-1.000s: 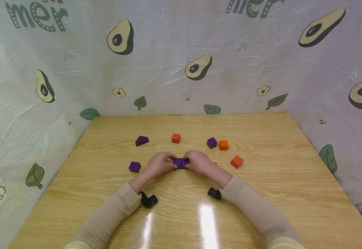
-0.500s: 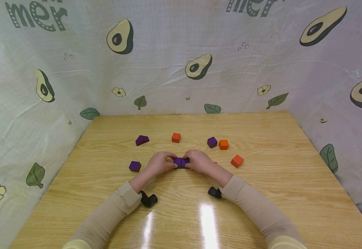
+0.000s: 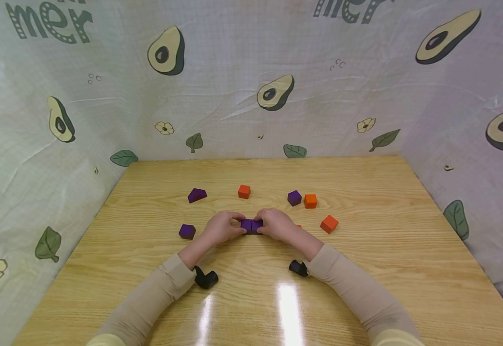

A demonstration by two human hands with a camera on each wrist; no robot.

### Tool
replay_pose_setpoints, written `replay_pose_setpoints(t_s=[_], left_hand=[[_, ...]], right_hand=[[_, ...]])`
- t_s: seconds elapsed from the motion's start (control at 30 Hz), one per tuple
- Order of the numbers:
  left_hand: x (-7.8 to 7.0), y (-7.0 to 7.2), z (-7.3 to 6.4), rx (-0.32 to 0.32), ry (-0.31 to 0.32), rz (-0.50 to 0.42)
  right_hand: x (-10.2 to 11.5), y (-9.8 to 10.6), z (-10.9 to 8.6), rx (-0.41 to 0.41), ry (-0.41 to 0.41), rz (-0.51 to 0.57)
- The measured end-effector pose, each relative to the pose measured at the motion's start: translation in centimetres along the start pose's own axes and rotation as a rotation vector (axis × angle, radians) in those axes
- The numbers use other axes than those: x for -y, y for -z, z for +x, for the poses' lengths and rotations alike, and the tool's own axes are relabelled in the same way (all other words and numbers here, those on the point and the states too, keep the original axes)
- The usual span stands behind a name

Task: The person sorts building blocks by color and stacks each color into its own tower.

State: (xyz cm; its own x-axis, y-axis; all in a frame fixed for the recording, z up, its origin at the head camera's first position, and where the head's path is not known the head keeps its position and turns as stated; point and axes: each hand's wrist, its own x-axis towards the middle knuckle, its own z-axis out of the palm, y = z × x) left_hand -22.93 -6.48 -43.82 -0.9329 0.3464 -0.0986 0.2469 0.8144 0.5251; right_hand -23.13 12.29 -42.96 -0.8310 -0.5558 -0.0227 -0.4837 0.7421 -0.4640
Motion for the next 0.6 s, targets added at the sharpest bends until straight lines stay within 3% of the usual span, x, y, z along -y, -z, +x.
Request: replay_pose_setpoints(t_s=[0.17, 0.33, 0.6], left_hand=[[-0.1, 0.4, -0.5, -0.005, 0.017, -0.011], [0.6, 2.5, -1.7, -0.054, 0.036, -0.060], [4.7, 6.4, -3.9, -0.141, 0.064, -0.096]], right_hand=[[0.1, 0.0, 0.0, 0.001, -0.009, -0.001], [0.4, 0.2, -0.2, -0.002, -0.005, -0.005], [0.4, 0.1, -0.3, -0.008, -0.008, -0.001]])
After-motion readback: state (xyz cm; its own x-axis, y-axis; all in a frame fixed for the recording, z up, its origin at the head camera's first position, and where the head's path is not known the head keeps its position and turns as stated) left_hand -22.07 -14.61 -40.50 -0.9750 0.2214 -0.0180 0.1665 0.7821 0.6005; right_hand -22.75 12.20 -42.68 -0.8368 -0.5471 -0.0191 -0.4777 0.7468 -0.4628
